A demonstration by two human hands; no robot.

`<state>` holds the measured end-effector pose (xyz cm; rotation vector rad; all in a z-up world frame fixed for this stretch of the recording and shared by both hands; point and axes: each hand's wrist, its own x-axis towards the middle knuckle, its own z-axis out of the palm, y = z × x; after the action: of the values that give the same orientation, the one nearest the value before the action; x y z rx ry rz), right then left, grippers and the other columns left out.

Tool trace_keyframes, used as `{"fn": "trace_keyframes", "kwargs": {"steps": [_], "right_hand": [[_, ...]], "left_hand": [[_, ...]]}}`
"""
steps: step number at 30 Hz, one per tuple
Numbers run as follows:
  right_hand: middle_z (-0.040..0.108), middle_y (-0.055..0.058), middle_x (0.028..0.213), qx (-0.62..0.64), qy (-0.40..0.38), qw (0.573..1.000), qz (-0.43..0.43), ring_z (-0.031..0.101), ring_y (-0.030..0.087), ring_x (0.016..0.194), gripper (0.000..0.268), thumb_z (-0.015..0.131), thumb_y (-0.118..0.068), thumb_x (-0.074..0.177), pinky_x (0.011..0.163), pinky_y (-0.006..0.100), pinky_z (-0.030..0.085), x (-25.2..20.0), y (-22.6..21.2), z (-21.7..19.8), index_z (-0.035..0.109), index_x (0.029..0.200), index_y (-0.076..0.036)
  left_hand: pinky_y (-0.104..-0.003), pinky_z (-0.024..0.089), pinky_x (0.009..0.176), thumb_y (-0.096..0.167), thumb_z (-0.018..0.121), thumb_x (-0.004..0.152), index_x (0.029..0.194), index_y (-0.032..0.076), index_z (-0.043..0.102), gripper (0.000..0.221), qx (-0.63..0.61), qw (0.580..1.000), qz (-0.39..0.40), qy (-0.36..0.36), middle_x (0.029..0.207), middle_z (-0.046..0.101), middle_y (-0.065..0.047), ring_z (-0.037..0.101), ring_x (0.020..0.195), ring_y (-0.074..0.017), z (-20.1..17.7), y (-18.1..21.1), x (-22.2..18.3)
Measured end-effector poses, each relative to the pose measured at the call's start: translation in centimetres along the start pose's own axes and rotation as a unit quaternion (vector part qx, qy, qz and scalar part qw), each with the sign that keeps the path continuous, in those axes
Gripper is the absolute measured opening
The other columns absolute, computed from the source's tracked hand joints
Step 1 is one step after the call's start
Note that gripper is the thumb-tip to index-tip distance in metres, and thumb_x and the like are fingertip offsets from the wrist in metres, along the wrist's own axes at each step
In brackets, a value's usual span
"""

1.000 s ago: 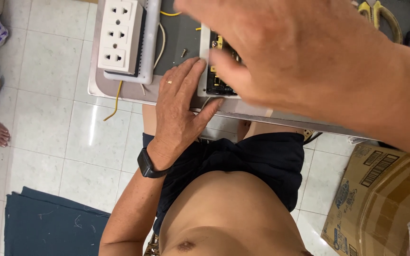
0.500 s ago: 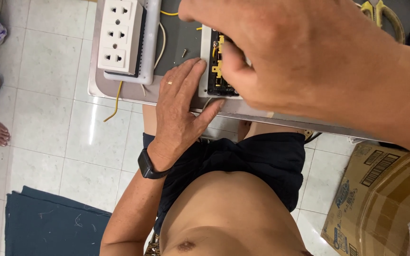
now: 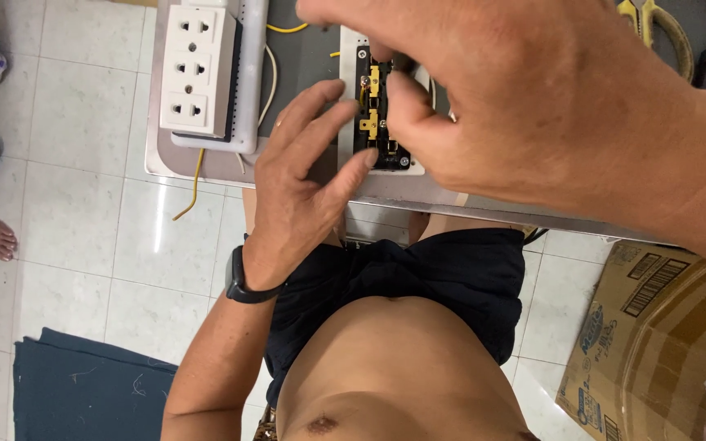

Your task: Assembling and securing internal components of a power strip using a screwdriver and adhesive.

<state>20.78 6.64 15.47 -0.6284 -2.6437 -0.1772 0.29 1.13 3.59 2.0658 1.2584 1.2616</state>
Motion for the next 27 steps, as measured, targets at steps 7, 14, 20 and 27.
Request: {"fn": "trace_keyframes", "kwargs": {"steps": [7,14,20,27], "right_hand": [[0.057,0.007,0.092,0.027,0.0,0.999,0.019,0.048,0.024,0.072,0.036,0.066,0.012,0.099,0.066,0.037,0.04,0.2,-0.2,0.0,0.069,0.131,-0.003],[0.058,0.007,0.089,0.071,-0.006,0.997,0.029,0.051,0.026,0.075,0.041,0.059,0.017,0.091,0.067,0.038,0.041,0.2,-0.1,0.2,0.067,0.128,0.001],[0.068,0.006,0.102,0.04,0.006,0.999,0.035,0.057,0.023,0.077,0.038,0.067,0.01,0.101,0.064,0.037,0.044,-0.3,-0.1,0.2,0.074,0.137,-0.002],[0.063,0.01,0.095,0.121,0.0,0.992,0.025,0.055,0.027,0.078,0.043,0.057,0.02,0.086,0.067,0.038,0.043,0.5,-0.2,0.3,0.065,0.124,0.003]], "left_hand": [[-0.048,0.046,0.11,0.013,0.065,0.099,0.121,0.001,0.06,0.025,0.0,0.999,0.027,-0.023,0.132,0.055,-0.016,0.055,0.126,-0.036,-0.6,0.3,1.8],[-0.043,0.047,0.108,0.014,0.064,0.1,0.123,0.003,0.06,0.026,-0.008,1.0,-0.011,-0.002,0.131,0.056,-0.017,0.055,0.124,-0.0325,-0.8,-0.4,1.0],[-0.044,0.048,0.11,0.013,0.063,0.1,0.122,0.002,0.06,0.025,-0.001,1.0,-0.023,-0.005,0.132,0.057,-0.017,0.056,0.126,-0.0332,-1.2,-0.4,1.2],[-0.042,0.048,0.108,0.014,0.063,0.099,0.122,0.002,0.06,0.026,0.002,1.0,-0.029,-0.002,0.131,0.057,-0.018,0.057,0.125,-0.0318,-1.2,-0.5,1.0]]}}
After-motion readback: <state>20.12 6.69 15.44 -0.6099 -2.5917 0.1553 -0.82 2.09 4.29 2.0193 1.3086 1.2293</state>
